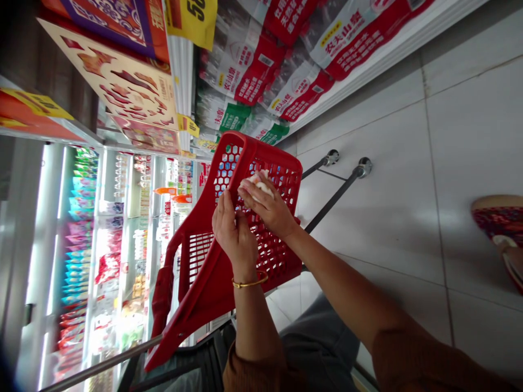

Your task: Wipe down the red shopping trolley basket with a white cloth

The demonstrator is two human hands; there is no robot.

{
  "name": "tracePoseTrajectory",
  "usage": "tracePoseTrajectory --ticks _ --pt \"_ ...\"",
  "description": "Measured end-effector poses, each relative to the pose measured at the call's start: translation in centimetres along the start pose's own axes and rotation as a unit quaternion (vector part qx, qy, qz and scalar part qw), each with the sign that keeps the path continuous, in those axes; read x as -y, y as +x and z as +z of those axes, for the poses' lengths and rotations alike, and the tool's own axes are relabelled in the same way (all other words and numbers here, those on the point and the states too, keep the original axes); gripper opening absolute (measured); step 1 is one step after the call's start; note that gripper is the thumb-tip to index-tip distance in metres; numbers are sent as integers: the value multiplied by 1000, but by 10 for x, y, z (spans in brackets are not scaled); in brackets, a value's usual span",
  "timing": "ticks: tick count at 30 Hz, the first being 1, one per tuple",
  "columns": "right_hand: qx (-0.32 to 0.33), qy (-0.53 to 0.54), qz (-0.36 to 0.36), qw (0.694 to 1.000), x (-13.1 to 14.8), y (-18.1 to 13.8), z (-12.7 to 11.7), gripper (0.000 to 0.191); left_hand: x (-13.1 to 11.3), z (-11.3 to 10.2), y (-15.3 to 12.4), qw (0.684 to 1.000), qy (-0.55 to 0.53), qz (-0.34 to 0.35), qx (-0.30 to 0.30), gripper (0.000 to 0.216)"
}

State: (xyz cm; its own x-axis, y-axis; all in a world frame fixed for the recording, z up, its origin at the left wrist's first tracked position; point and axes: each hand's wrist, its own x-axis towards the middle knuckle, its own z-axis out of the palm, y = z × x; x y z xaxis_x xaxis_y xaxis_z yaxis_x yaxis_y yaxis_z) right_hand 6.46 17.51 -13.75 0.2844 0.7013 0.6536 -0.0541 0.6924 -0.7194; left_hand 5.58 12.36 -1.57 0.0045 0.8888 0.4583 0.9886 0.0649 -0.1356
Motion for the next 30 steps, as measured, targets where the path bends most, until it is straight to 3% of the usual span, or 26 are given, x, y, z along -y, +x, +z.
tracePoseTrajectory --ticks 13,24,30 --pt "42 -17 73 996 -15 -55 -13 60 13 -5 -7 1000 -11 25 -8 45" --pt "66 -11 71 995 -17 -72 -17 63 26 -11 -18 999 -31 19 -5 46" --pt "43 -17 54 997 -21 -82 -26 59 35 -14 -24 999 -34 -1 -10 44"
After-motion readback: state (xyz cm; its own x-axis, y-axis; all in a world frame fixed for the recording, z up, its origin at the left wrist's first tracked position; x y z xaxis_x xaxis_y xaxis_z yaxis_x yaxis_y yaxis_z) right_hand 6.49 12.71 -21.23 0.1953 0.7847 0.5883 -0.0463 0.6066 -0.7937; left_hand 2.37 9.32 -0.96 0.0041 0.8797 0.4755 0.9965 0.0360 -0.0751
